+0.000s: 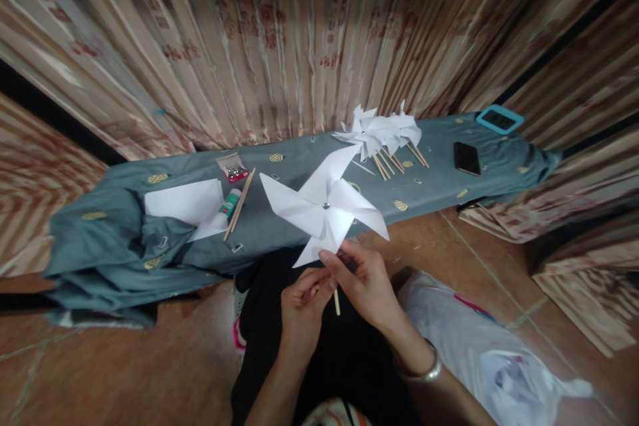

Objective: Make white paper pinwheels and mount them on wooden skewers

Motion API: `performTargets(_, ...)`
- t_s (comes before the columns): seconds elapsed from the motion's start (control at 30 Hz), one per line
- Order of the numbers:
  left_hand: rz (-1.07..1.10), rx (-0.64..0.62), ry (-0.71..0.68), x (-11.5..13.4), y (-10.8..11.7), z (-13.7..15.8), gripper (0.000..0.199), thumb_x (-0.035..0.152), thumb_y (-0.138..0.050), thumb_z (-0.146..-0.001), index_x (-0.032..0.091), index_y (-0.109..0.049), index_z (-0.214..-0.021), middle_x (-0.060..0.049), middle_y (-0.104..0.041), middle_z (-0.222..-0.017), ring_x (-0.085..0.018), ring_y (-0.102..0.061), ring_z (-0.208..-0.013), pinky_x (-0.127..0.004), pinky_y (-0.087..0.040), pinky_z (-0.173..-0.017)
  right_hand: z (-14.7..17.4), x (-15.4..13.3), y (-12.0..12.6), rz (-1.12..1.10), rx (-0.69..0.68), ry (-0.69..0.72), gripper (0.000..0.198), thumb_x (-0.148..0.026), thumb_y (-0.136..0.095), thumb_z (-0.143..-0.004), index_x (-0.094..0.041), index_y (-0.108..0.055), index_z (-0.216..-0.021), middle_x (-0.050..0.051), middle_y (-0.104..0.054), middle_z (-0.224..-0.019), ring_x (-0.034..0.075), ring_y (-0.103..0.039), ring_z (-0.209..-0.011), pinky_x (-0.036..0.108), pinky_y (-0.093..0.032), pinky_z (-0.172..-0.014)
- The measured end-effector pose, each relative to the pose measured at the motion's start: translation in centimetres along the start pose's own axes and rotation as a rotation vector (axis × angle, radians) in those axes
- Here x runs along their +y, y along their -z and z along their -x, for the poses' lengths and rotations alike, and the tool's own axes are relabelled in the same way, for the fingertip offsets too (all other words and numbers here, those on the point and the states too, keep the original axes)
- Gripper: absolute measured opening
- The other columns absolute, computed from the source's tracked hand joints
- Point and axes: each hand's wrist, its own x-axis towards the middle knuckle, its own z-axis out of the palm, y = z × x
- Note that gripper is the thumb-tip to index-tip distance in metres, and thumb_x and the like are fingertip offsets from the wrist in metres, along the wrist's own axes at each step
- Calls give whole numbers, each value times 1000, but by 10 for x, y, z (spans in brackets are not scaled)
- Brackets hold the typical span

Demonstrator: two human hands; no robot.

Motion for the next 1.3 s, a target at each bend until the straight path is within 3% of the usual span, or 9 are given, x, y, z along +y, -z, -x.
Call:
performTargets(0.13,22,4,1,-1,2,1,19,29,-81,-64,20,-80,-80,-4,-72,-82,-19,-66,-79,-30,-53,-79,3,-2,1,107,4,27,22,-40,-62,-87,-20,-71,-84,1,-68,-74,16,-62,-71,25,-45,-65)
performTargets(0.23,-18,17,-9,1,5,0,18,30,-80,-65,19,-80,-79,-4,-72,-80,-18,-65,-77,-28,-52,-75,13,-2,7,131,46,35,22,-40,-63,-87,-22,-72,-95,2,-73,-83,17,-66,-75,26,-50,-68)
performTargets(0.37,-83,48,4,2,8,0,21,30,-82,-62,19,-80,-79,-4,-69,-75,-15,-61,-70,-24,-49,-64,30,-5,27,224,210,112,16,-36,-61,-89,-25,-73,-90,0,-73,-75,15,-66,-64,26,-51,-61)
performTargets(0.53,-85,65,-14,1,7,0,19,31,-82,-60,20,-80,-75,-4,-70,-75,-14,-61,-69,-23,-49,-62,20,-5,55,340,496,202,25,-36,-63,-88,-26,-70,-110,5,-74,-102,21,-68,-86,34,-53,-80)
performTargets(0.63,-79,59,-12,1,4,1,18,30,-81,-60,20,-80,-74,-5,-71,-76,-15,-62,-71,-24,-50,-64,4,1,58,226,450,165,33,-38,-65,-86,-25,-67,-116,7,-74,-107,22,-69,-93,36,-54,-84)
performTargets(0.8,-71,59,-8,2,4,2,18,30,-81,-60,20,-80,-75,-4,-71,-77,-15,-63,-73,-24,-50,-67,1,6,46,79,335,97,25,-37,-63,-88,-24,-70,-108,3,-76,-98,20,-70,-87,31,-54,-77)
performTargets(1.07,-63,58,5,1,4,2,17,27,-81,-61,20,-80,-76,-2,-68,-72,-13,-60,-68,-21,-47,-62,14,1,34,193,214,123,24,-38,-56,-93,-22,-71,-102,3,-73,-89,19,-67,-81,29,-48,-74)
performTargets(1.3,-29,33,-4,0,1,2,16,25,-80,-62,21,-81,-77,-1,-67,-72,-12,-60,-71,-19,-47,-65,16,1,22,297,129,157,33,-38,-46,-98,-19,-63,-78,2,-64,-73,16,-60,-70,26,-42,-66)
